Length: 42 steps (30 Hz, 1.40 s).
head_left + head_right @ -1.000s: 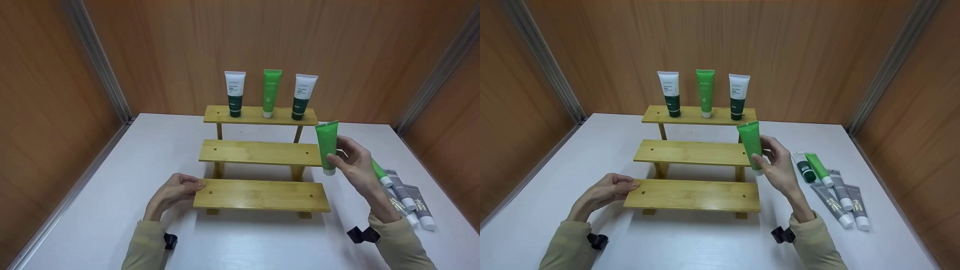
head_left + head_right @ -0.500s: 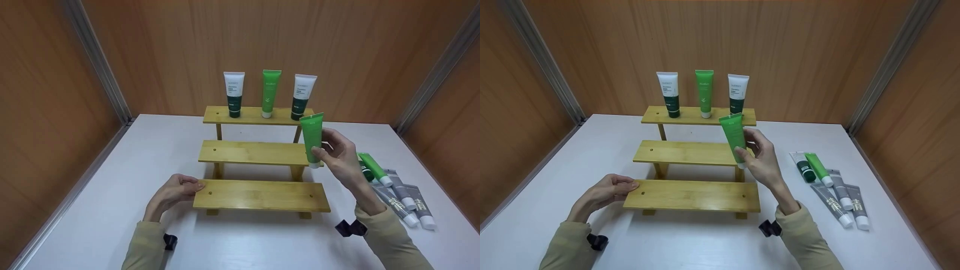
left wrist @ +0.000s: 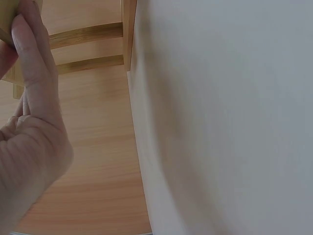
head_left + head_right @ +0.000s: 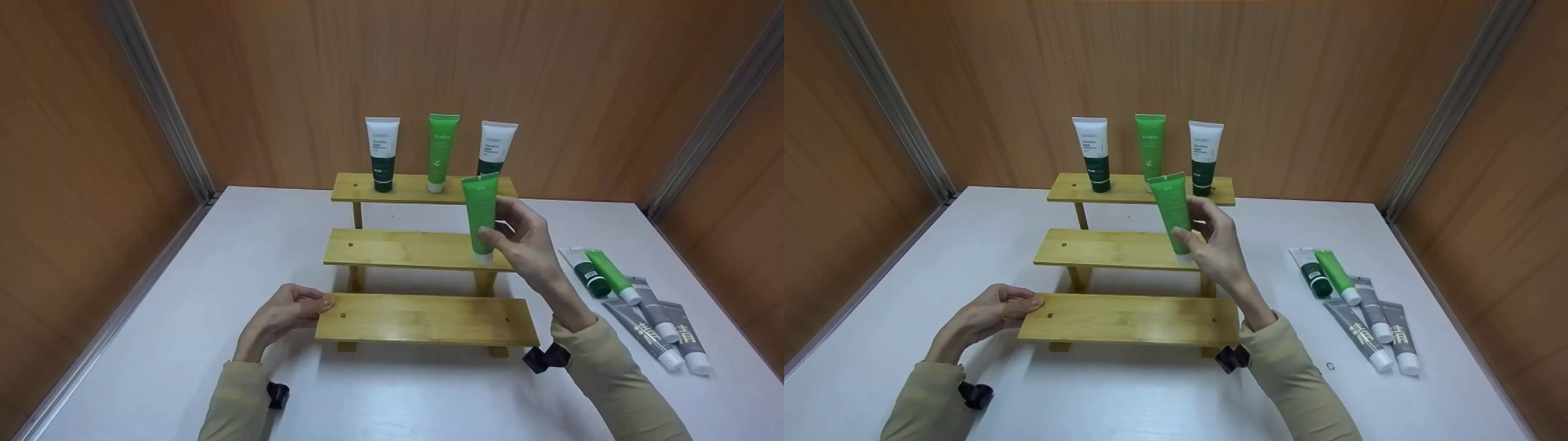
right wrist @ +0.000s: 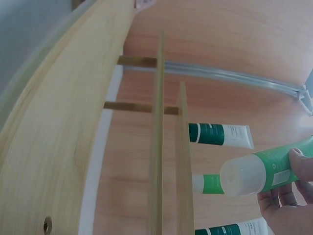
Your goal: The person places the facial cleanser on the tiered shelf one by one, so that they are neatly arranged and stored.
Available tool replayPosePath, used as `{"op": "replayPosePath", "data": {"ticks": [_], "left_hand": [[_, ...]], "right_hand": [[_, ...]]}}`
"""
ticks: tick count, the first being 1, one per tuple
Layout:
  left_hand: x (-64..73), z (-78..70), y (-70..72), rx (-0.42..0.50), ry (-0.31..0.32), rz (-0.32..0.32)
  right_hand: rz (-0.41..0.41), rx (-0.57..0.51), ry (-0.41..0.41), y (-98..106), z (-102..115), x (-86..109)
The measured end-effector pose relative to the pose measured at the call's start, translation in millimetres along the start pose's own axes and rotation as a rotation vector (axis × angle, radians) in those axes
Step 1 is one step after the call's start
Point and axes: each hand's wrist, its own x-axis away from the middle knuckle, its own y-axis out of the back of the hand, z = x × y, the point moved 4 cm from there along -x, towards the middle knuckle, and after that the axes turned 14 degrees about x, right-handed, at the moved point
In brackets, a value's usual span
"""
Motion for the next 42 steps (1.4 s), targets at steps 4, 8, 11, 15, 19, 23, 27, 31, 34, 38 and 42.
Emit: {"op": "replayPosePath", "data": {"ticks": [4,8,11,15,19,23,27,31,34,38,42], "left_hand": [[0.3,0.0,-0.4,0.008,0.004,-0.011],[0.2,0.2,-0.2,0.002,0.003,-0.018],[-0.1,0.5,0.1,0.002,0.005,-0.024],[-0.2,0.9,0.6,0.003,0.009,-0.031],[0.2,1.0,1.1,0.005,0.010,-0.030],[0.2,0.9,1.6,0.007,0.009,-0.024],[-0.1,0.9,1.3,0.009,0.012,-0.024],[0.1,0.8,1.0,0.010,0.005,-0.019],[0.4,0.4,1.0,0.007,-0.001,-0.018],[0.3,0.2,1.2,-0.001,0.002,-0.026],[-0.2,0.4,0.5,0.001,0.005,-0.024]], "right_hand": [[0.020,-0.006,-0.017,-10,1,-6.3],[0.030,-0.019,-0.024,-18,4,-12.1],[0.029,-0.025,-0.020,-25,5,-15.9],[0.027,-0.045,-0.003,-35,6,-19.6],[0.020,-0.068,0.009,-46,7,-21.8],[0.008,-0.090,0.018,-57,6,-24.7],[0.007,-0.108,0.014,-67,6,-27.5],[0.018,-0.121,0.006,-78,6,-31.6],[0.030,-0.127,0.013,-87,7,-35.9],[0.044,-0.141,0.018,-98,8,-41.0],[0.048,-0.152,0.012,-108,7,-44.0]]}}
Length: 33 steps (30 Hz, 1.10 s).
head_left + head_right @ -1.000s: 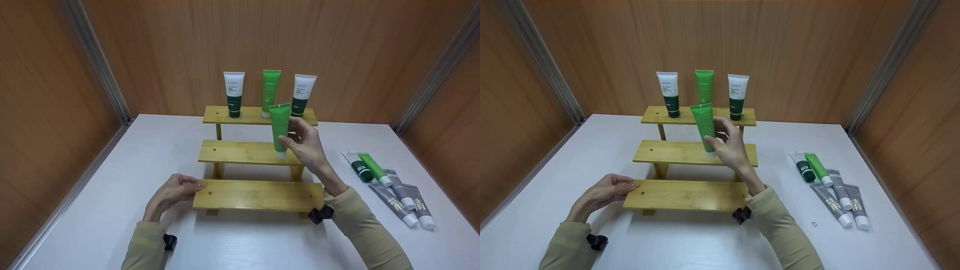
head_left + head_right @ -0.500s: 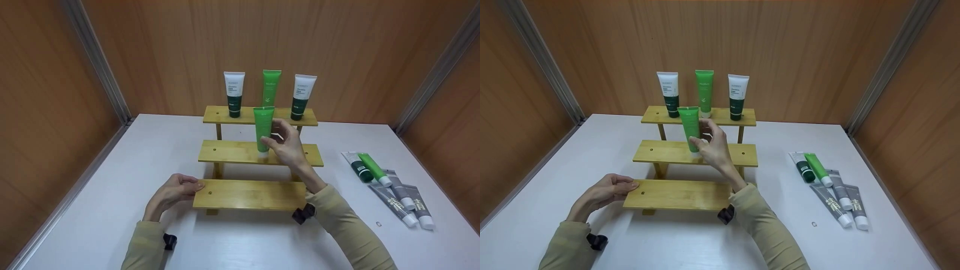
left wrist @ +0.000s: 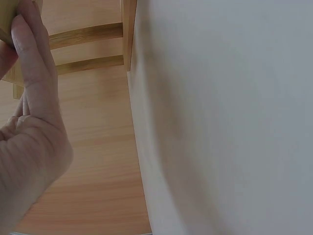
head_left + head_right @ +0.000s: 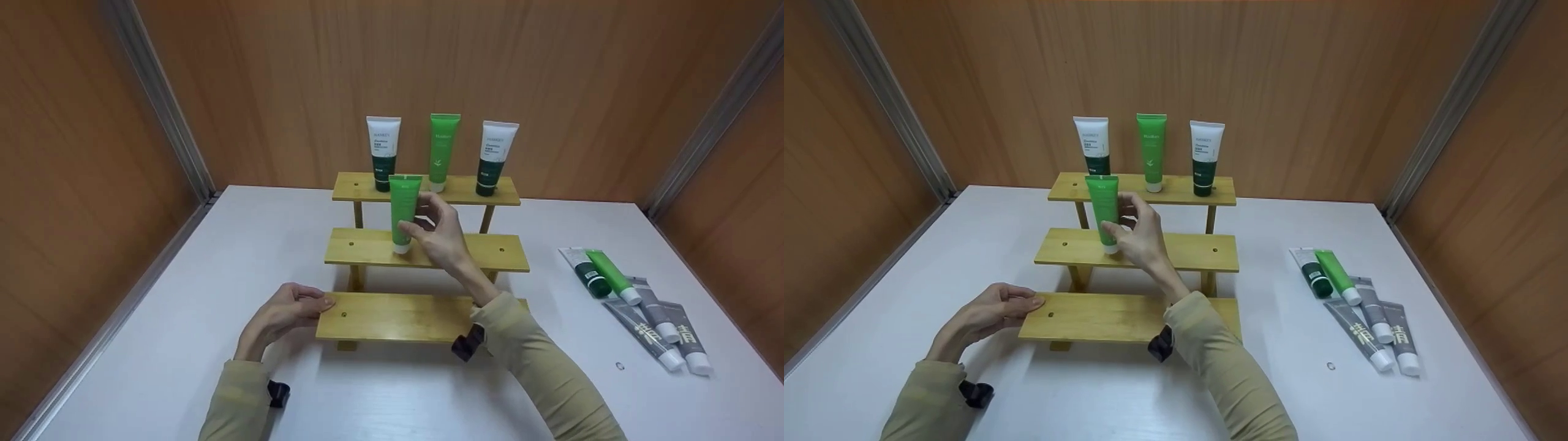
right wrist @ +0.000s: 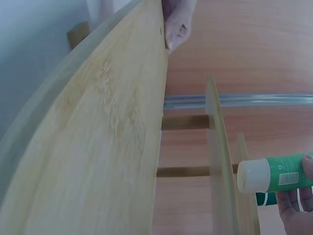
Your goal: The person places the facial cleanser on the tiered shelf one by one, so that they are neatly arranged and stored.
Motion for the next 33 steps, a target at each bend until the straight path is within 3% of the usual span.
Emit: {"op": "replayPosePath", "data": {"ticks": [18,33], "left_hand": [[-0.9,0.8,0.1,-0.011,0.019,-0.012],[-0.3,-0.1,0.3,-0.020,0.026,-0.024]], "right_hand": [[0.020,-0.027,-0.022,-26,-2,-9.2],[0.016,-0.015,-0.015,-36,-3,-17.8]]}}
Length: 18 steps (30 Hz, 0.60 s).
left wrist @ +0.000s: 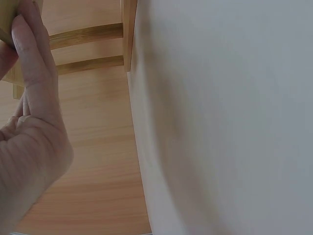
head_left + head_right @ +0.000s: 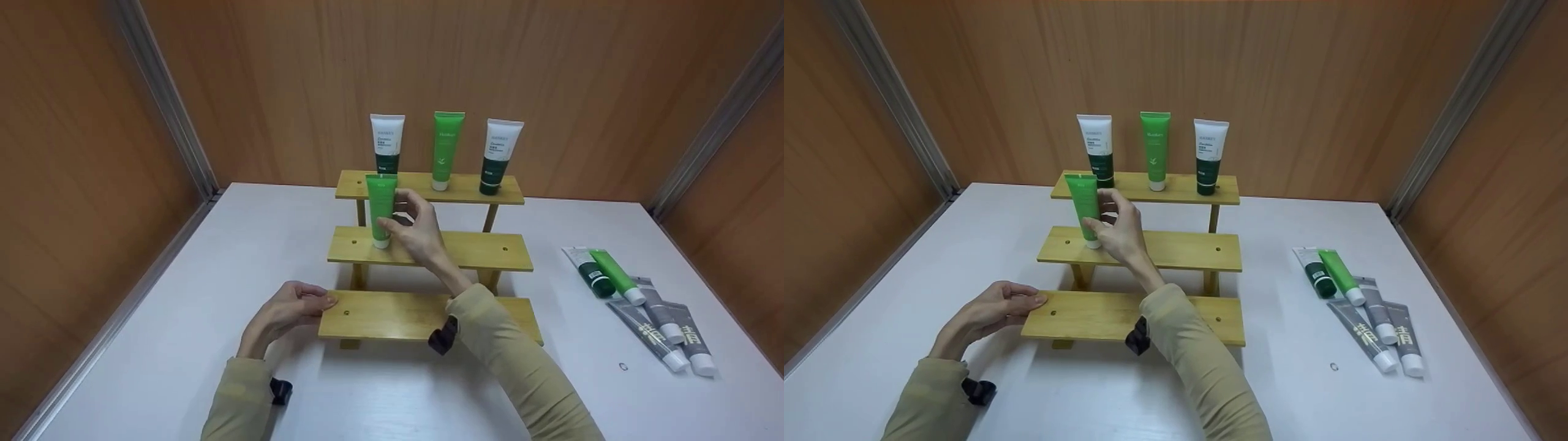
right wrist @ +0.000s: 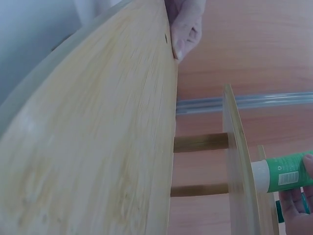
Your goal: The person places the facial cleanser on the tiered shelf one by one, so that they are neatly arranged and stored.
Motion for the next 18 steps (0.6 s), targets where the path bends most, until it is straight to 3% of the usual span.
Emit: {"op": "replayPosePath", "data": {"ticks": [11,18], "left_hand": [[-0.4,0.5,-0.4,0.007,0.005,-0.024],[-0.4,0.1,-0.6,-0.015,-0.018,-0.003]], "right_hand": [[0.027,-0.002,0.021,3,3,3.9],[0.021,-0.022,0.050,9,5,12.8]]}}
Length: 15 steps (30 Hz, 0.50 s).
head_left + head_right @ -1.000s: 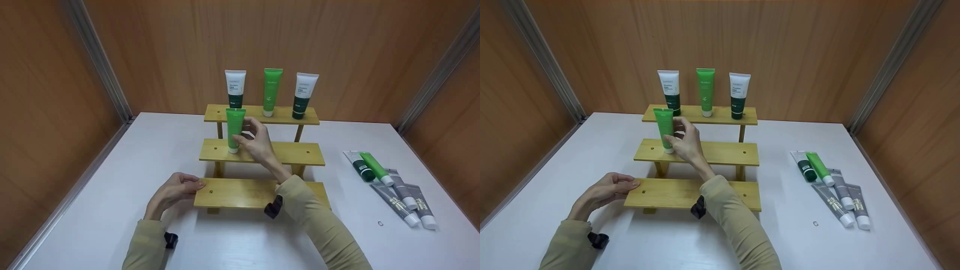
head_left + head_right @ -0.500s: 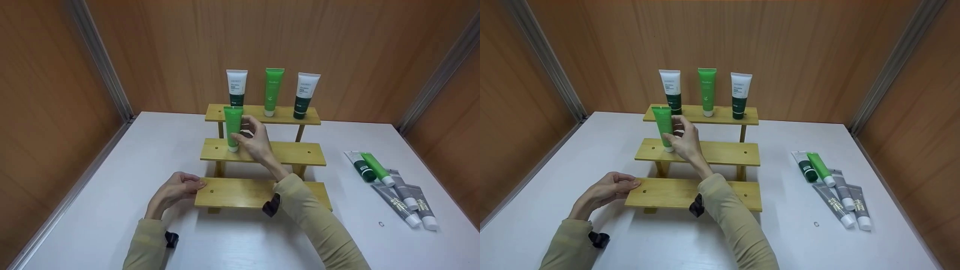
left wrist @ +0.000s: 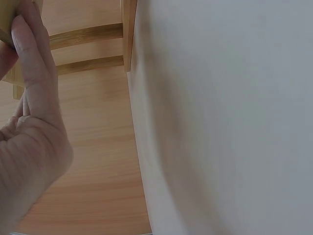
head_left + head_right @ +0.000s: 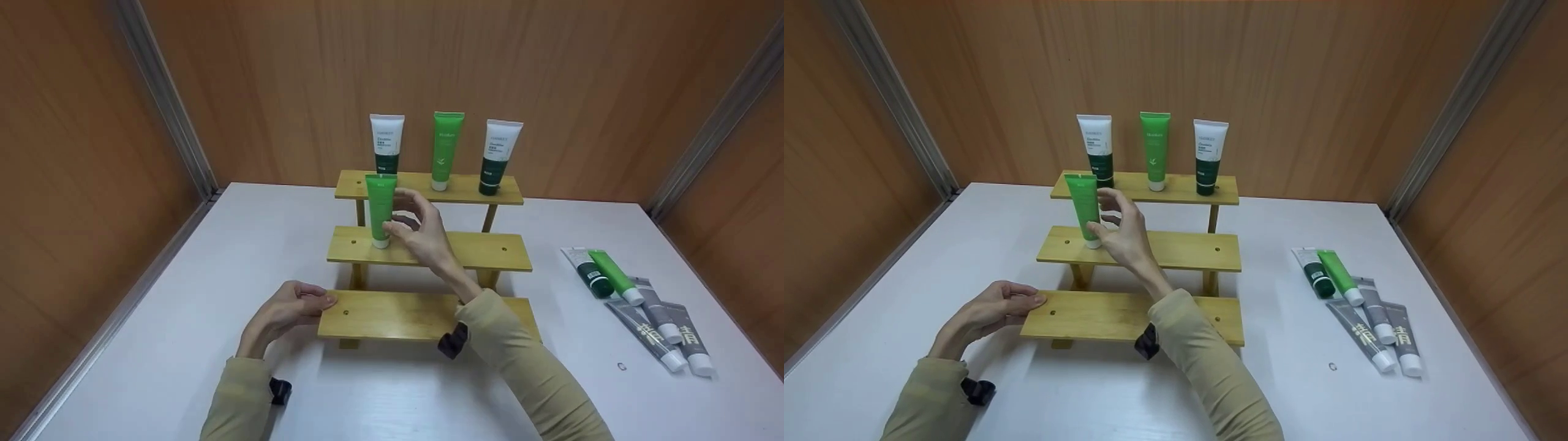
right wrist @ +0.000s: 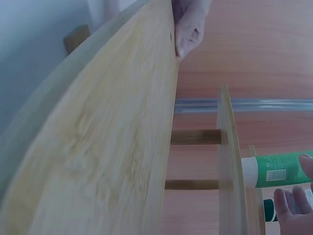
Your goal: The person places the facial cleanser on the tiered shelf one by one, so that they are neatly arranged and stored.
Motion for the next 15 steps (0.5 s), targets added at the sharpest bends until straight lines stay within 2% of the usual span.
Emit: {"op": "replayPosePath", "data": {"ticks": [8,15], "left_hand": [[-0.8,1.4,0.2,0.009,0.006,-0.006],[-1.1,1.1,0.8,0.005,0.022,-0.031]], "right_hand": [[-0.010,-0.023,0.052,17,1,16.9],[0.010,0.017,0.087,43,5,38.5]]}}
